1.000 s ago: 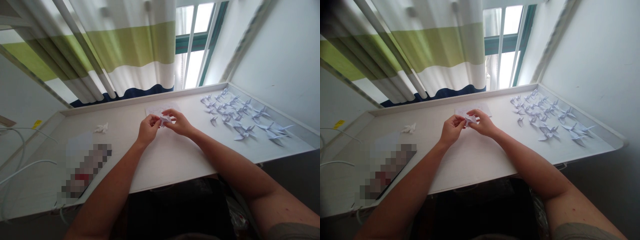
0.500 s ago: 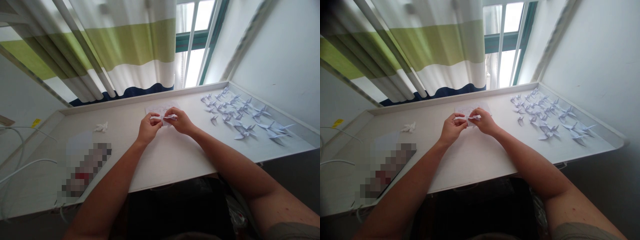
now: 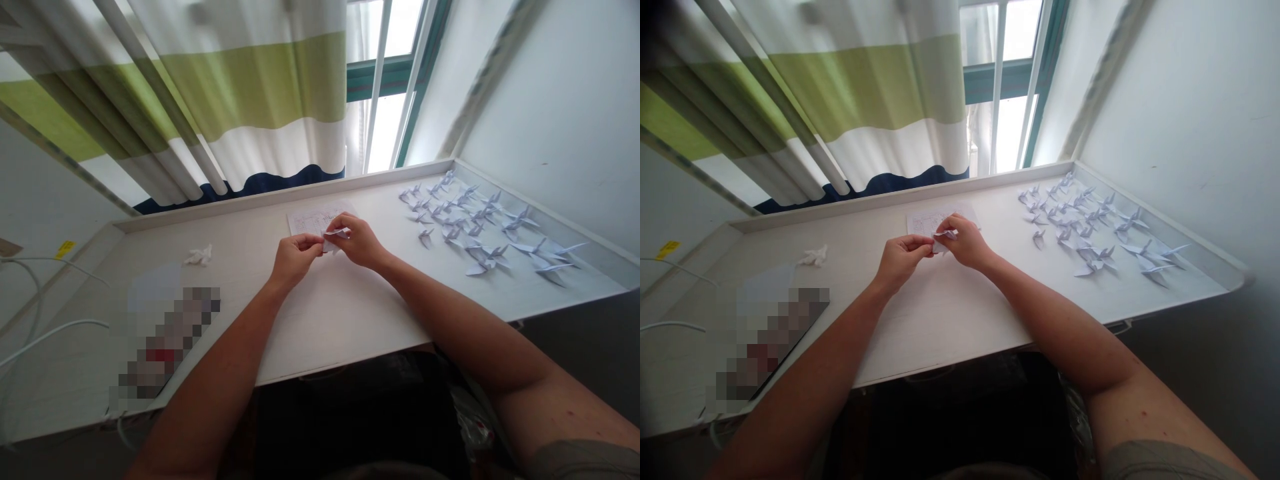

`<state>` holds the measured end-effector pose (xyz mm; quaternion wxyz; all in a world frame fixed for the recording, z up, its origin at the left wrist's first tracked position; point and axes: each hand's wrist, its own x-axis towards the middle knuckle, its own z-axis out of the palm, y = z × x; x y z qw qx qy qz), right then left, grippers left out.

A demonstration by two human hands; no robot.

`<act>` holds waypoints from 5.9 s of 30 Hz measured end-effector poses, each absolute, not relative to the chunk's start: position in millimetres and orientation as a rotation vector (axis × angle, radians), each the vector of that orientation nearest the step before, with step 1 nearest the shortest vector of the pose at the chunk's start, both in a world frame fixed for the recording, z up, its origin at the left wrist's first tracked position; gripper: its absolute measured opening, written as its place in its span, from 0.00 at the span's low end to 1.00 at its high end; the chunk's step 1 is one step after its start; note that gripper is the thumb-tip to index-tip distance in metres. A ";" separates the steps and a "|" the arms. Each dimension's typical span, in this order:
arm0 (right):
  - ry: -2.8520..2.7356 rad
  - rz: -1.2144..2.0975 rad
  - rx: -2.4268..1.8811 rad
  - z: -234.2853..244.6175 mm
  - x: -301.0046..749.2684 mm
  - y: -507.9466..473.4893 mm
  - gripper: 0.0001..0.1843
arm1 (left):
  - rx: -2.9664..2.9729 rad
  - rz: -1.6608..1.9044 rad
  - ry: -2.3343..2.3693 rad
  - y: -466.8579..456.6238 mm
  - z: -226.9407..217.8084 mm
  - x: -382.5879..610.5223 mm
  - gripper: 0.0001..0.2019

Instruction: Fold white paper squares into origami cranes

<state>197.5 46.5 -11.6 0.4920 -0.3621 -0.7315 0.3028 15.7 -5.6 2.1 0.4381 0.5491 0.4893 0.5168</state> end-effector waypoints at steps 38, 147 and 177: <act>-1.589 1.118 -0.760 -2.5 199.0 43.8 0.27 | 1.360 1.313 1.154 1.7 -4.9 11.3 0.23; -1.680 1.194 -0.768 -5.2 195.4 38.8 0.24 | 1.186 1.487 1.048 3.3 3.7 8.1 0.24; -1.552 1.162 -0.841 -3.8 192.3 35.3 0.28 | 1.197 1.420 1.017 9.6 1.4 -2.3 0.24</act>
